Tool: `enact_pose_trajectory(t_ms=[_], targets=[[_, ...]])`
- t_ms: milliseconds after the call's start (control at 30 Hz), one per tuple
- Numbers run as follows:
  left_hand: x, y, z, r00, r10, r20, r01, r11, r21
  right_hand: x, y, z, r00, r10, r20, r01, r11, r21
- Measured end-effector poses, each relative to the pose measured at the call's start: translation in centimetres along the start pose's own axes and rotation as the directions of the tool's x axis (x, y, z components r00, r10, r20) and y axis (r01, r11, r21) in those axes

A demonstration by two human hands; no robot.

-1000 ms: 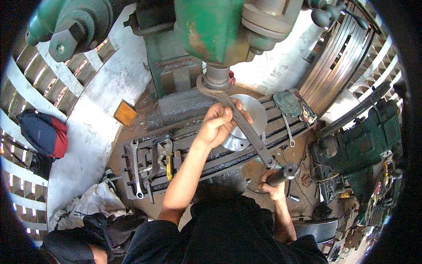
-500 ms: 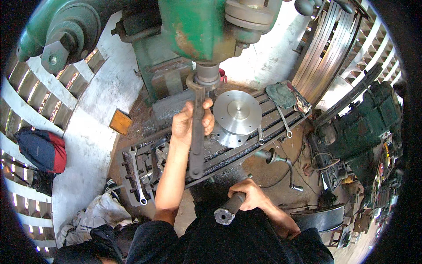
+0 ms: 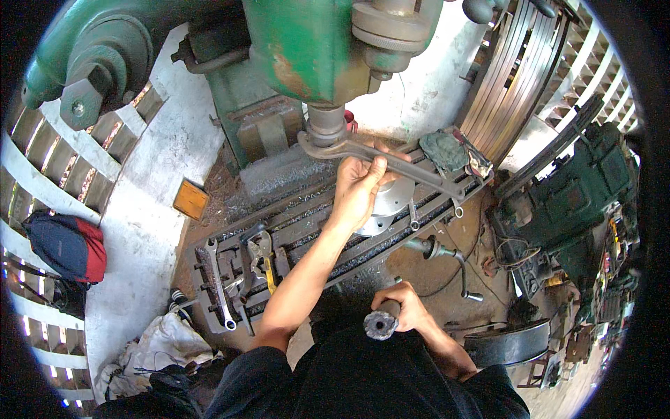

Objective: The person operates a drill press in a workshop, adjusting the chuck and workpiece, then using handwheels to position the spindle and table. They repeatedly engage the drill and make fine adjustments while metal shavings accumulate on the workpiece.

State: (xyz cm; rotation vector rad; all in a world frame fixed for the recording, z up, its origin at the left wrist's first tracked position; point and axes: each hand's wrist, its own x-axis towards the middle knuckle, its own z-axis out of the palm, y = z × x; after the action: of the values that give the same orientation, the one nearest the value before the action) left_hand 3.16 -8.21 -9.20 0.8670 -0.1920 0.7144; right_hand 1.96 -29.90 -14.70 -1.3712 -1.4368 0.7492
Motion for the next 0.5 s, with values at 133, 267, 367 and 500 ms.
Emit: enact_pose_trajectory(t_ms=[133,267,367,500], targets=[[1.4,-1.4,0.7,0.993,0.077,-0.085,-0.067,0.991,0.112,-0.9,0.6,-0.5,0.998,0.057,-0.028,-0.055,0.997,0.061],[2.8,-2.2,0.8,0.982,0.142,-0.122,-0.122,0.981,0.152,-1.2,0.8,-2.3,0.990,0.045,-0.131,-0.051,0.998,-0.040],[2.9,-2.3,0.8,0.974,0.176,-0.143,-0.147,0.970,0.193,-0.9,0.8,-5.8,0.974,-0.012,-0.226,-0.017,0.992,-0.125],[3.0,-2.5,1.0,0.971,0.172,-0.167,-0.125,0.958,0.258,0.5,0.9,-11.4,0.919,-0.147,-0.366,0.051,0.964,-0.259]])
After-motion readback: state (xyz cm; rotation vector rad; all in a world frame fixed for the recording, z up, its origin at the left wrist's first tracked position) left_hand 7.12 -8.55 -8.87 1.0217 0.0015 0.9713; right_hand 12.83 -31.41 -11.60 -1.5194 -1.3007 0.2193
